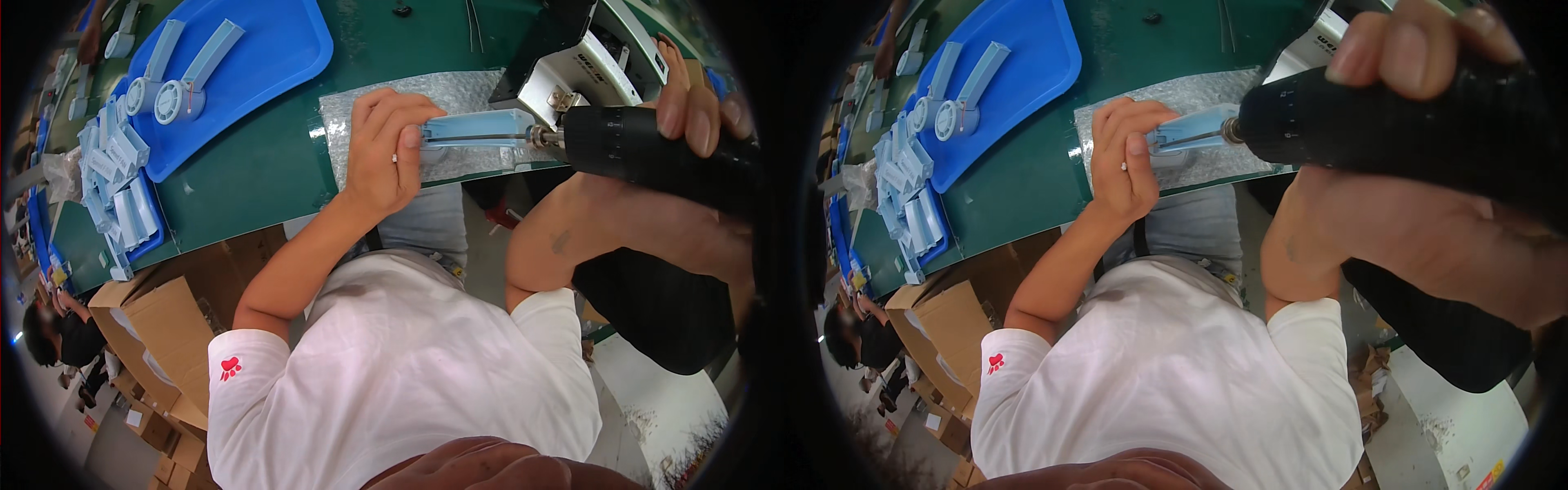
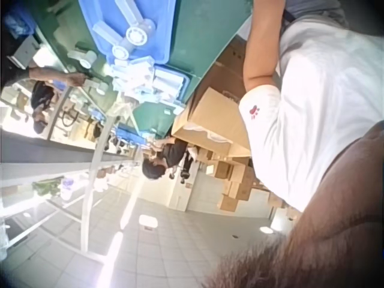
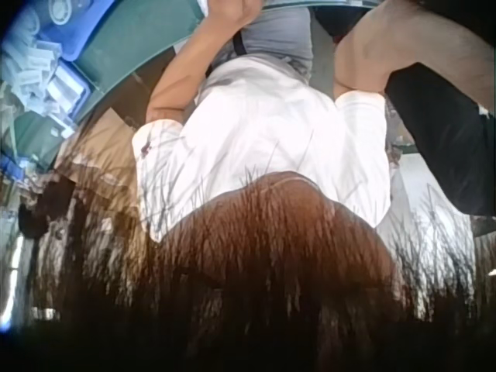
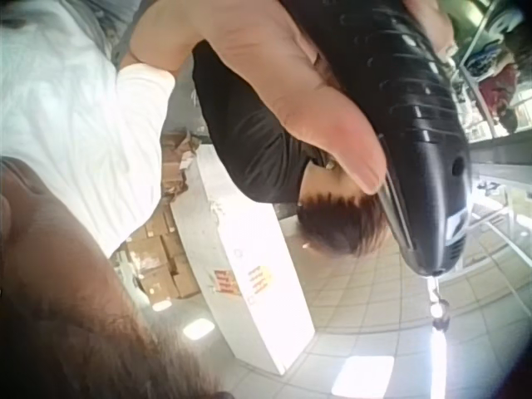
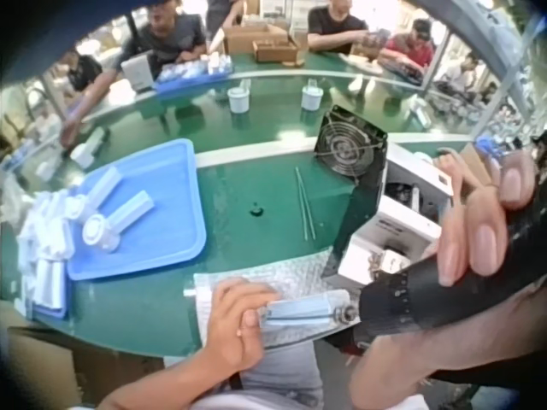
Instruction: The person uses a handheld power tool to drive screws into light blue plastic components at a workbench. They repeatedly pick up parts from a blue tray, secure them with the tool, and place the finished items onto the table.
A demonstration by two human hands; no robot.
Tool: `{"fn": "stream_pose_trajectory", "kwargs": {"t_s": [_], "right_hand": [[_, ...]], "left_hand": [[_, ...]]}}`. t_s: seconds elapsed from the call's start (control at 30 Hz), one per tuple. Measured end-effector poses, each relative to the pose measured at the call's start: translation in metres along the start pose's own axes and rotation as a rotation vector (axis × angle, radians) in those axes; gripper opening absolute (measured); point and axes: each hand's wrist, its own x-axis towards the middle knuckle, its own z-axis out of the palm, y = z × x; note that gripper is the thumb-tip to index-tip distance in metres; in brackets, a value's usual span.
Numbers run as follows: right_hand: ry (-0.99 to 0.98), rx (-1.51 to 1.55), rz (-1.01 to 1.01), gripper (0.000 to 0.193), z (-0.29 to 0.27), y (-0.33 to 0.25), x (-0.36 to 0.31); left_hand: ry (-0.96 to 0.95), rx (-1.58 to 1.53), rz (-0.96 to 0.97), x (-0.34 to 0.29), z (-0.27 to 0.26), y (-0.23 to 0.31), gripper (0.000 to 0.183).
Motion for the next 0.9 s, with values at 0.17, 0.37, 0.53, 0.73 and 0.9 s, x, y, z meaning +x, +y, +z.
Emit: {"fn": "stream_pose_trajectory", "kwargs": {"t_s": [0.17,0.37,0.53,0.73,0.9], "right_hand": [[-0.106,0.058,-0.008,0.068,0.004,-0.003,-0.002],[0.041,-0.179,-0.249,0.095,0.011,0.022,-0.012],[0.103,-0.316,-0.175,0.092,0.032,0.018,-0.004],[-0.17,-0.105,0.043,0.056,0.024,-0.053,0.013],[-0.094,-1.039,-0.883,0.037,0.036,-0.031,0.044]], "left_hand": [[0.006,0.02,0.002,-0.002,-0.001,0.0,0.021],[-0.002,-0.024,0.024,0.001,-0.001,0.003,0.03],[-0.027,-0.019,-0.053,0.003,-0.003,0.011,0.026],[0.028,-0.06,-0.141,0.002,0.003,0.008,0.023],[-0.022,-0.073,-0.116,0.006,0.006,0.013,0.027]]}}
